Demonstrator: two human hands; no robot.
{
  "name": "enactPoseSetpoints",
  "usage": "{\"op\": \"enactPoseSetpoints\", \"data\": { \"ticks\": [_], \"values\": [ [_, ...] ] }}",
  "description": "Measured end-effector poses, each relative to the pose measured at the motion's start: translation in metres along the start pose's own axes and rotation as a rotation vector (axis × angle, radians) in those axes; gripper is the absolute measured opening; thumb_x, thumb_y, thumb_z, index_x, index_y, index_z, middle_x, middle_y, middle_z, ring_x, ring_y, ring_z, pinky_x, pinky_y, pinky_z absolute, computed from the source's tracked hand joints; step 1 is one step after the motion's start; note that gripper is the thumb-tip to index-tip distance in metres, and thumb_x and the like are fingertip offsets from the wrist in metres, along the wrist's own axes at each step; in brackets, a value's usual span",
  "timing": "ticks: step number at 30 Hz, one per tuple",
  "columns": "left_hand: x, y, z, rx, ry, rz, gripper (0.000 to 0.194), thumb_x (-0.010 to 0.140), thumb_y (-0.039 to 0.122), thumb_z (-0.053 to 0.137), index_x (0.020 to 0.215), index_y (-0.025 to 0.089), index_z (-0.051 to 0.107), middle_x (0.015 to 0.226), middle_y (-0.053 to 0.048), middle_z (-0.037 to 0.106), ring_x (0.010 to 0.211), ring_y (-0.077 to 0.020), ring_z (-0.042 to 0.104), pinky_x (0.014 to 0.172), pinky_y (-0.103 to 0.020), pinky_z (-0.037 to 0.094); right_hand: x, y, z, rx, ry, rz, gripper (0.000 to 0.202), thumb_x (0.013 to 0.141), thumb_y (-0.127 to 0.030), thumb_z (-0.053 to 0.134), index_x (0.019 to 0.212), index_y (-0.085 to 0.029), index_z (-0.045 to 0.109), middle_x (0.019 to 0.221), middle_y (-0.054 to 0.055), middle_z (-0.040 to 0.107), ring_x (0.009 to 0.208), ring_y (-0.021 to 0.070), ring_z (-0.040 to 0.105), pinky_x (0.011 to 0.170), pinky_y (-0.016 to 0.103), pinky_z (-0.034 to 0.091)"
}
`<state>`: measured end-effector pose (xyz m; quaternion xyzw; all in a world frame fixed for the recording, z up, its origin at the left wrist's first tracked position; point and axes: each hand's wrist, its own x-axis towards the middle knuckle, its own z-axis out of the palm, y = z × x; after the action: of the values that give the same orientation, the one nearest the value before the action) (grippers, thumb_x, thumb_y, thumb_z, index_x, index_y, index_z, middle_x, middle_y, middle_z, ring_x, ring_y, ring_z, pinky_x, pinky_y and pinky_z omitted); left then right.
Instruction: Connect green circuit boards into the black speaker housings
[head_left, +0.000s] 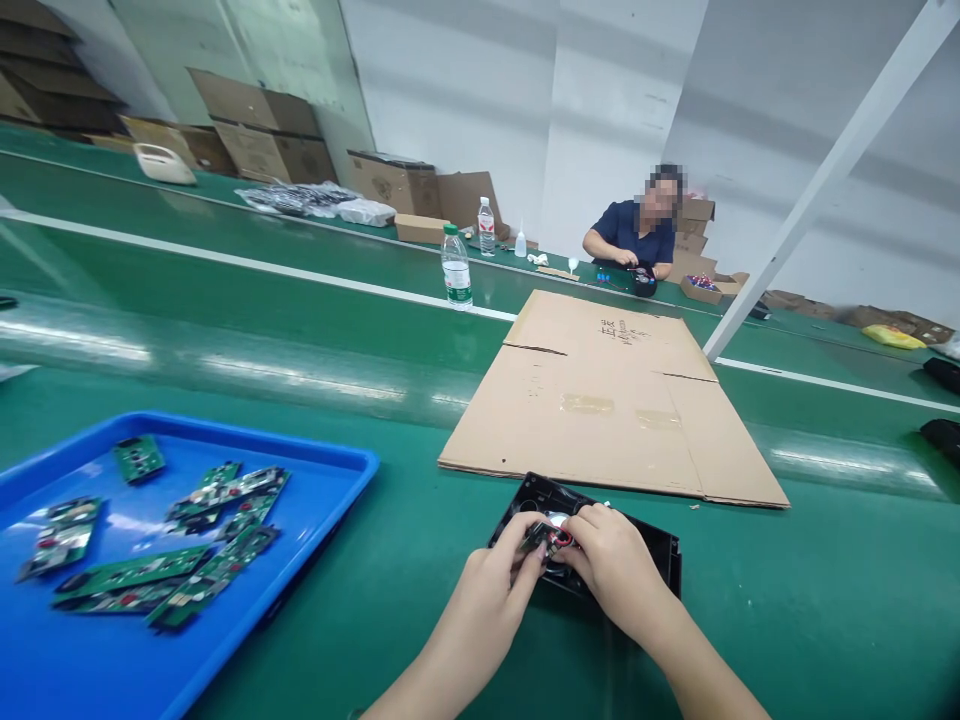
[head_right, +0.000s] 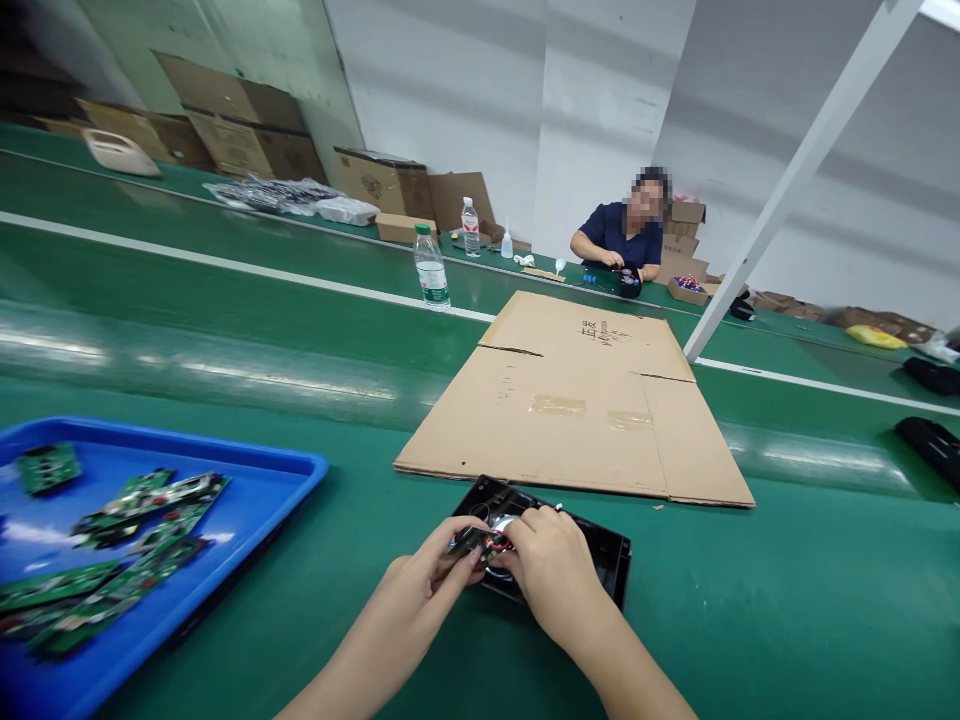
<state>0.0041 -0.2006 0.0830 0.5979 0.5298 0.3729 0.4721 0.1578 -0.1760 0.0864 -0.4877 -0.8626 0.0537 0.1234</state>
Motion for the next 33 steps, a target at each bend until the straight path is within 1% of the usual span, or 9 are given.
{"op": "enactPoseSetpoints", "data": {
  "ticks": [3, 6, 11, 15, 20, 24, 27, 30, 33],
  "values": [
    [0.002, 0.002, -0.001, -0.017, -0.001, -0.066, 0.025, 0.078, 0.034, 0.043, 0.098, 0.022, 0.053, 0.065, -0.001, 0.068, 0.064, -0.0209, 0.068, 0.059, -0.028, 0.054, -0.004, 0.009, -0.012, 0.064, -0.054, 0.005, 0.025, 0.075, -0.018, 0.065, 0.098, -0.018, 0.057, 0.096, 0.004, 0.057, 0.086, 0.0173, 0.054, 0.071, 0.028, 0.047],
    [0.003, 0.005, -0.001, -0.093, -0.010, -0.110, 0.026, 0.075, 0.036, 0.045, 0.096, 0.022, 0.051, 0.065, -0.001, 0.068, 0.064, -0.0213, 0.068, 0.062, -0.031, 0.055, -0.006, 0.022, -0.014, -0.041, -0.041, 0.032, 0.037, 0.073, -0.004, 0.062, 0.106, -0.022, 0.057, 0.107, 0.007, 0.052, 0.096, 0.0201, 0.051, 0.077, 0.030, 0.046],
    [0.005, 0.008, 0.001, -0.203, -0.024, -0.140, 0.024, 0.071, 0.037, 0.049, 0.090, 0.022, 0.046, 0.062, 0.003, 0.064, 0.069, -0.0204, 0.067, 0.067, -0.032, 0.056, -0.002, 0.032, 0.001, -0.260, 0.025, 0.043, 0.015, 0.071, -0.004, 0.063, 0.080, -0.016, 0.062, 0.104, 0.009, 0.055, 0.092, 0.0242, 0.050, 0.075, 0.035, 0.045],
    [0.006, 0.005, 0.003, -0.223, -0.007, -0.123, 0.022, 0.071, 0.038, 0.050, 0.086, 0.023, 0.045, 0.064, 0.004, 0.062, 0.068, -0.0182, 0.065, 0.069, -0.032, 0.056, -0.005, 0.030, -0.011, -0.272, -0.025, 0.037, 0.009, 0.076, -0.006, 0.058, 0.075, -0.014, 0.058, 0.084, 0.007, 0.059, 0.080, 0.0214, 0.052, 0.068, 0.034, 0.044],
    [0.009, 0.002, 0.006, -0.199, 0.018, -0.092, 0.022, 0.074, 0.038, 0.047, 0.089, 0.022, 0.043, 0.076, -0.001, 0.066, 0.072, -0.0193, 0.065, 0.071, -0.035, 0.055, -0.010, 0.024, -0.026, 0.142, 0.005, 0.108, 0.016, 0.079, -0.003, 0.049, 0.078, -0.017, 0.055, 0.077, 0.003, 0.059, 0.075, 0.0166, 0.054, 0.066, 0.028, 0.042],
    [0.010, 0.001, 0.010, -0.235, 0.034, -0.069, 0.021, 0.075, 0.036, 0.047, 0.090, 0.022, 0.044, 0.083, -0.003, 0.068, 0.077, -0.0195, 0.066, 0.074, -0.034, 0.054, -0.003, 0.019, -0.015, 0.772, 0.001, 0.368, 0.020, 0.070, -0.006, 0.058, 0.083, -0.019, 0.052, 0.073, -0.001, 0.064, 0.068, 0.0132, 0.058, 0.063, 0.024, 0.043],
    [0.011, 0.001, 0.011, -0.244, 0.050, -0.065, 0.021, 0.075, 0.035, 0.048, 0.090, 0.021, 0.045, 0.084, -0.004, 0.069, 0.079, -0.0206, 0.066, 0.073, -0.034, 0.055, 0.001, 0.019, -0.002, 1.084, -0.050, 0.512, 0.025, 0.059, -0.014, 0.068, 0.077, -0.019, 0.051, 0.064, -0.002, 0.065, 0.060, 0.0132, 0.058, 0.058, 0.024, 0.042],
    [0.012, 0.000, 0.011, -0.244, 0.059, -0.066, 0.021, 0.076, 0.036, 0.048, 0.090, 0.021, 0.045, 0.086, -0.005, 0.069, 0.082, -0.0212, 0.066, 0.074, -0.034, 0.054, 0.003, 0.020, 0.007, 1.169, -0.047, 0.538, 0.028, 0.052, -0.021, 0.072, 0.070, -0.018, 0.052, 0.059, -0.002, 0.063, 0.057, 0.0129, 0.057, 0.057, 0.024, 0.042],
    [0.012, 0.000, 0.010, -0.240, 0.066, -0.071, 0.020, 0.076, 0.036, 0.048, 0.091, 0.021, 0.046, 0.087, -0.005, 0.069, 0.082, -0.0215, 0.066, 0.073, -0.034, 0.054, 0.003, 0.017, 0.007, 1.135, -0.039, 0.535, 0.023, 0.055, -0.022, 0.071, 0.068, -0.018, 0.052, 0.056, -0.003, 0.062, 0.056, 0.0126, 0.056, 0.056, 0.024, 0.041]
  ]
}}
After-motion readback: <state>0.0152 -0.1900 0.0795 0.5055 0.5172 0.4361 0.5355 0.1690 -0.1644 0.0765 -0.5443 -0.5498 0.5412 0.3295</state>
